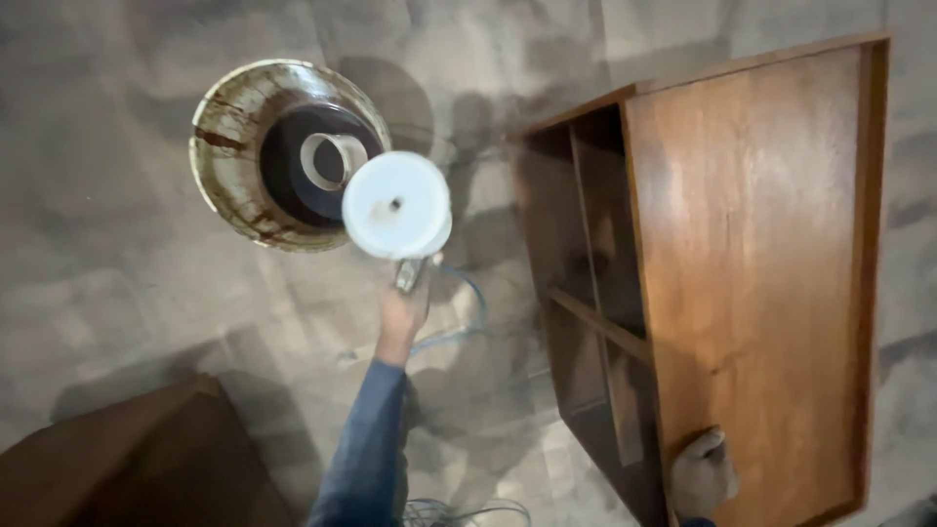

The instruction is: The person holds a wooden cabinet steady with one hand while using a spray gun to apply finish to its interior shelves, compartments, and outer surfaces. They rotate the cabinet to reach different sides, spray the top panel, then set it down and step back across the workshop floor.

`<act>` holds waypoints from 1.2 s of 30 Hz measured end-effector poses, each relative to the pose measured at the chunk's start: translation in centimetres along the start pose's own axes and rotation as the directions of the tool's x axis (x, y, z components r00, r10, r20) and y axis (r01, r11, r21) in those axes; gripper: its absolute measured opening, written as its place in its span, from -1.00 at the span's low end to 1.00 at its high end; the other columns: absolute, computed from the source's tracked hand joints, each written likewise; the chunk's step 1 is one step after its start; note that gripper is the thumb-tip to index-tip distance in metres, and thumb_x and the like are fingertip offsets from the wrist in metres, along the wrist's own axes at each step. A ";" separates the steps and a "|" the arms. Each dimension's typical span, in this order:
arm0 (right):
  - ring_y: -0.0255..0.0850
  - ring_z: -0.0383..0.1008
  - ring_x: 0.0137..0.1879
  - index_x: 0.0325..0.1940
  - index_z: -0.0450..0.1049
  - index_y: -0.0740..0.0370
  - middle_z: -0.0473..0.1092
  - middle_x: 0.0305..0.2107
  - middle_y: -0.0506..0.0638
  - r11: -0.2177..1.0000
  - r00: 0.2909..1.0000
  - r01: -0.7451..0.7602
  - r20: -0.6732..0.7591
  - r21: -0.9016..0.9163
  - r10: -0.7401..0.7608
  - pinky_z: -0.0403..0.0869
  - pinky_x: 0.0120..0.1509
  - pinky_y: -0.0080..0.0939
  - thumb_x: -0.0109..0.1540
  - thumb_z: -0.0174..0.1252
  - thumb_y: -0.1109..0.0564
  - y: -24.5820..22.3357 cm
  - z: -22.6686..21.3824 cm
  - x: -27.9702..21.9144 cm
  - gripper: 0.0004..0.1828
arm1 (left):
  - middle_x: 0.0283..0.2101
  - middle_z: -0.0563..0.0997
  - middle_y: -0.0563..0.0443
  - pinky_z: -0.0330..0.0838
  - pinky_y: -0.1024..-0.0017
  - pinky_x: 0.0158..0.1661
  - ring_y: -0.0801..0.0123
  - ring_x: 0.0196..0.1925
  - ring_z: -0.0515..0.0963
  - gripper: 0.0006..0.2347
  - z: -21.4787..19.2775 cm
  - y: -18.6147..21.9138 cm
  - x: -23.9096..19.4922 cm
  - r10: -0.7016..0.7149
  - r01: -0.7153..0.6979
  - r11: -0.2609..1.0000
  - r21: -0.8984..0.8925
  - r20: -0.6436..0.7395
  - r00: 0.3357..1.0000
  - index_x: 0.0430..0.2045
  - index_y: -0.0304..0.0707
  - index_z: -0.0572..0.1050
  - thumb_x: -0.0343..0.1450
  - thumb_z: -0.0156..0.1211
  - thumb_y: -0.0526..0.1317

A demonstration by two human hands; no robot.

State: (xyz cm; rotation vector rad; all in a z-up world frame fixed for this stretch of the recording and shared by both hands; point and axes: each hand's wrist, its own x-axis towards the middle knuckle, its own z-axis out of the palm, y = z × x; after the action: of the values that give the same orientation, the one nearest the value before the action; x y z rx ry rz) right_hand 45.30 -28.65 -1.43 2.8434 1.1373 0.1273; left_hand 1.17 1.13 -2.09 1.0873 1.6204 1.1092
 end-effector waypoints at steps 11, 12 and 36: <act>0.38 0.46 -0.26 -0.18 0.54 0.41 0.47 -0.35 0.39 0.987 1.000 -0.009 0.012 0.158 0.007 0.41 -0.15 0.28 0.61 -0.22 -0.10 0.9 -1.9 -2.1 -0.39 | -0.28 0.70 -0.14 0.49 0.30 -0.25 0.30 -0.29 0.67 -0.71 5.5 -16.8 -4.4 -0.200 0.187 0.974 0.126 0.095 0.975 -0.12 -0.29 0.60 0.38 0.39 -0.11; 0.37 0.47 -0.26 -0.19 0.53 0.41 0.47 -0.36 0.38 0.984 1.000 -0.010 0.005 0.178 0.010 0.41 -0.16 0.27 0.61 -0.21 -0.10 0.2 -1.6 -1.4 -0.40 | -0.30 0.72 -0.14 0.51 0.29 -0.24 0.27 -0.29 0.69 -0.73 5.1 -17.1 -6.2 -0.301 0.276 0.949 0.155 0.179 0.937 -0.12 -0.25 0.63 0.39 0.36 -0.10; -0.08 0.52 -0.06 0.10 0.35 0.37 0.51 -0.19 0.14 0.152 0.926 -0.373 0.378 0.916 -0.010 0.48 0.13 -0.03 0.56 -0.23 -0.21 29.0 -3.2 -19.9 -0.45 | -0.22 0.75 0.02 0.53 0.39 -0.21 0.46 -0.23 0.67 -0.71 -1.2 -11.9 -51.7 -0.419 0.341 0.907 0.247 0.456 0.785 -0.19 -0.28 0.64 0.34 0.42 -0.09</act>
State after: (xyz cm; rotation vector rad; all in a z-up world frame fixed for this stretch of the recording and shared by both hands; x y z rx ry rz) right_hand 50.48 -63.23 3.77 3.7681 0.9047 -1.6755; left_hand 10.46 -51.04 -4.17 0.9786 1.4238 0.3882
